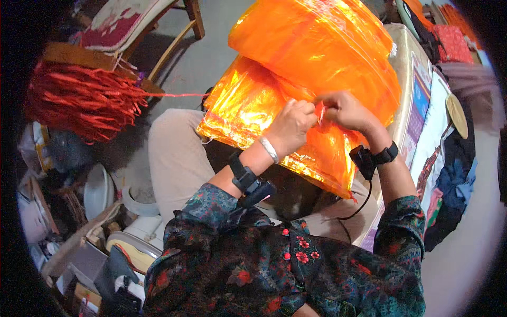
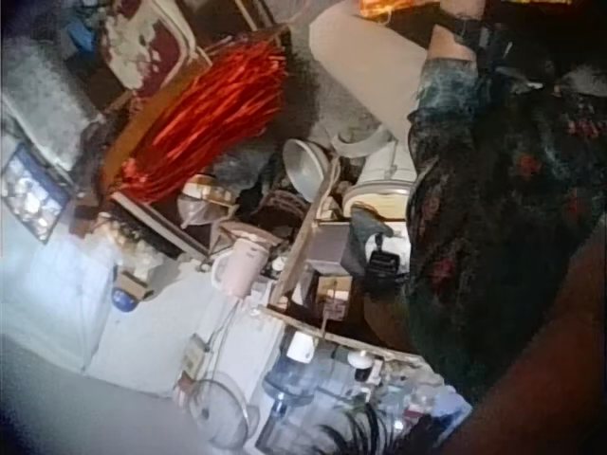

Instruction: Tying red strings to orange plastic sheets.

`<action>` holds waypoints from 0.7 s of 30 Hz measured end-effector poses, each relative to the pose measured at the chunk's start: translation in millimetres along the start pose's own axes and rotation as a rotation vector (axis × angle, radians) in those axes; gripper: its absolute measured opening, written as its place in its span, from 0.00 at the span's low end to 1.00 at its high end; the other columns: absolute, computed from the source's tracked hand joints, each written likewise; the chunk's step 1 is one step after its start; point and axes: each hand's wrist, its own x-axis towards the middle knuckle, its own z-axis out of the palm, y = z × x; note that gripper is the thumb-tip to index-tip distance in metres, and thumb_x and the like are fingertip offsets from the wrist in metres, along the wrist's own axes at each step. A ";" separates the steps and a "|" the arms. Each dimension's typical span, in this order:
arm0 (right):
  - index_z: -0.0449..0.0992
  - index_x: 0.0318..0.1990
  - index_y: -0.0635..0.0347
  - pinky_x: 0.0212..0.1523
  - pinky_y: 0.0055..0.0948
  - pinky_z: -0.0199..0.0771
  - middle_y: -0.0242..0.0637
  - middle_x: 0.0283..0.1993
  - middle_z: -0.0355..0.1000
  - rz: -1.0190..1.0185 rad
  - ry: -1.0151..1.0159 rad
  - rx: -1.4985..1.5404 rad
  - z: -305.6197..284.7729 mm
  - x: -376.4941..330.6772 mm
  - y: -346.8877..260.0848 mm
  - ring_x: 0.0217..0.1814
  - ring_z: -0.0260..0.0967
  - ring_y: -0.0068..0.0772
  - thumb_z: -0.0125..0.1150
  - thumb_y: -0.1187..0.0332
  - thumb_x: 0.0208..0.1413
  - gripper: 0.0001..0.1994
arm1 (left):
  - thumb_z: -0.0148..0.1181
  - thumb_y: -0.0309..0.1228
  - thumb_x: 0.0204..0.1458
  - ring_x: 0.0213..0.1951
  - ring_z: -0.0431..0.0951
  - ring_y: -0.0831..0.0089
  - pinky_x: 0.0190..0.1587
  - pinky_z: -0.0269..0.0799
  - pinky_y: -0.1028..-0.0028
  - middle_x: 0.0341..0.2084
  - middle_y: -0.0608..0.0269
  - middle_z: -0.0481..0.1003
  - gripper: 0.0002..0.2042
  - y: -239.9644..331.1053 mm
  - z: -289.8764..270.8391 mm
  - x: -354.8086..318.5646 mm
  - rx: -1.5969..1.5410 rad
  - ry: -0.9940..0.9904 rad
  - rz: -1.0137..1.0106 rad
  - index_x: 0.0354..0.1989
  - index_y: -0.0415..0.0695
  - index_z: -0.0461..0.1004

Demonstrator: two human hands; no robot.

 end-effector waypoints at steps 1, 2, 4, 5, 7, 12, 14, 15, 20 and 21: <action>0.66 0.46 0.62 0.32 0.26 0.67 0.36 0.32 0.68 -0.050 0.039 -0.032 -6.7 -0.5 12.3 0.34 0.66 0.25 0.48 0.71 0.41 0.20 | 0.50 0.21 0.32 0.31 0.65 0.60 0.35 0.60 0.68 0.25 0.57 0.64 0.03 2.2 -3.8 5.3 0.008 -0.087 -0.011 0.18 0.41 0.65; 0.66 0.46 0.62 0.32 0.26 0.67 0.36 0.32 0.68 -0.046 0.076 -0.019 2.4 -2.4 20.7 0.34 0.66 0.25 0.48 0.71 0.41 0.20 | 0.50 0.21 0.32 0.31 0.65 0.60 0.35 0.60 0.68 0.25 0.57 0.64 0.03 5.3 -3.6 10.7 0.009 -0.109 0.022 0.18 0.41 0.65; 0.57 0.55 0.57 0.42 0.27 0.64 0.38 0.46 0.62 -0.248 0.421 0.568 36.5 11.3 27.3 0.47 0.60 0.27 0.45 0.62 0.51 0.23 | 0.50 0.24 0.34 0.35 0.66 0.60 0.40 0.60 0.66 0.25 0.57 0.65 0.02 3.6 -5.2 14.7 0.020 -0.040 0.132 0.18 0.42 0.69; 0.48 0.59 0.53 0.51 0.29 0.57 0.37 0.54 0.55 -0.240 0.278 0.854 47.4 8.4 45.7 0.54 0.54 0.30 0.41 0.54 0.55 0.27 | 0.51 0.23 0.34 0.36 0.66 0.58 0.40 0.62 0.65 0.28 0.55 0.66 0.02 5.4 -1.9 25.3 0.031 -0.069 0.190 0.19 0.42 0.70; 0.55 0.54 0.58 0.50 0.27 0.58 0.37 0.48 0.61 -0.240 0.534 1.129 56.6 -1.5 25.2 0.51 0.57 0.28 0.41 0.57 0.55 0.22 | 0.52 0.22 0.34 0.35 0.66 0.58 0.39 0.64 0.66 0.29 0.55 0.66 0.02 -6.0 0.2 26.1 -0.106 -0.238 0.157 0.19 0.41 0.69; 0.73 0.25 0.61 0.27 0.24 0.64 0.34 0.21 0.69 0.085 0.951 0.507 67.3 -54.6 17.1 0.24 0.65 0.25 0.45 0.64 0.51 0.13 | 0.53 0.19 0.34 0.30 0.67 0.57 0.31 0.65 0.66 0.25 0.55 0.65 0.03 -11.1 -2.4 20.7 -0.150 -0.293 0.144 0.20 0.38 0.68; 0.74 0.21 0.62 0.18 0.23 0.59 0.35 0.20 0.70 0.143 0.696 0.630 115.7 -56.2 13.3 0.17 0.62 0.24 0.47 0.70 0.47 0.10 | 0.54 0.20 0.34 0.30 0.66 0.58 0.30 0.64 0.66 0.24 0.54 0.64 0.03 -6.4 -6.4 17.1 -0.152 -0.306 0.097 0.19 0.38 0.67; 0.74 0.24 0.64 0.16 0.22 0.58 0.37 0.22 0.71 0.169 0.669 0.627 143.1 -50.5 33.8 0.15 0.60 0.23 0.49 0.71 0.46 0.08 | 0.55 0.21 0.34 0.30 0.66 0.58 0.30 0.64 0.67 0.24 0.54 0.64 0.04 1.2 0.6 18.7 -0.165 -0.284 0.040 0.18 0.38 0.66; 0.66 0.25 0.60 0.10 0.19 0.51 0.29 0.14 0.61 0.303 0.605 1.430 131.3 -36.0 -2.4 0.10 0.53 0.20 0.44 0.69 0.51 0.07 | 0.59 0.23 0.33 0.26 0.67 0.59 0.29 0.64 0.68 0.20 0.54 0.64 0.07 6.8 -1.5 9.4 -0.174 -0.204 -0.130 0.17 0.39 0.64; 0.65 0.25 0.58 0.09 0.19 0.49 0.27 0.12 0.57 0.383 0.532 1.553 126.7 -31.0 0.0 0.09 0.50 0.19 0.43 0.68 0.52 0.08 | 0.59 0.24 0.34 0.25 0.68 0.60 0.28 0.64 0.70 0.19 0.55 0.65 0.08 9.6 1.8 10.1 -0.106 -0.140 -0.208 0.20 0.39 0.64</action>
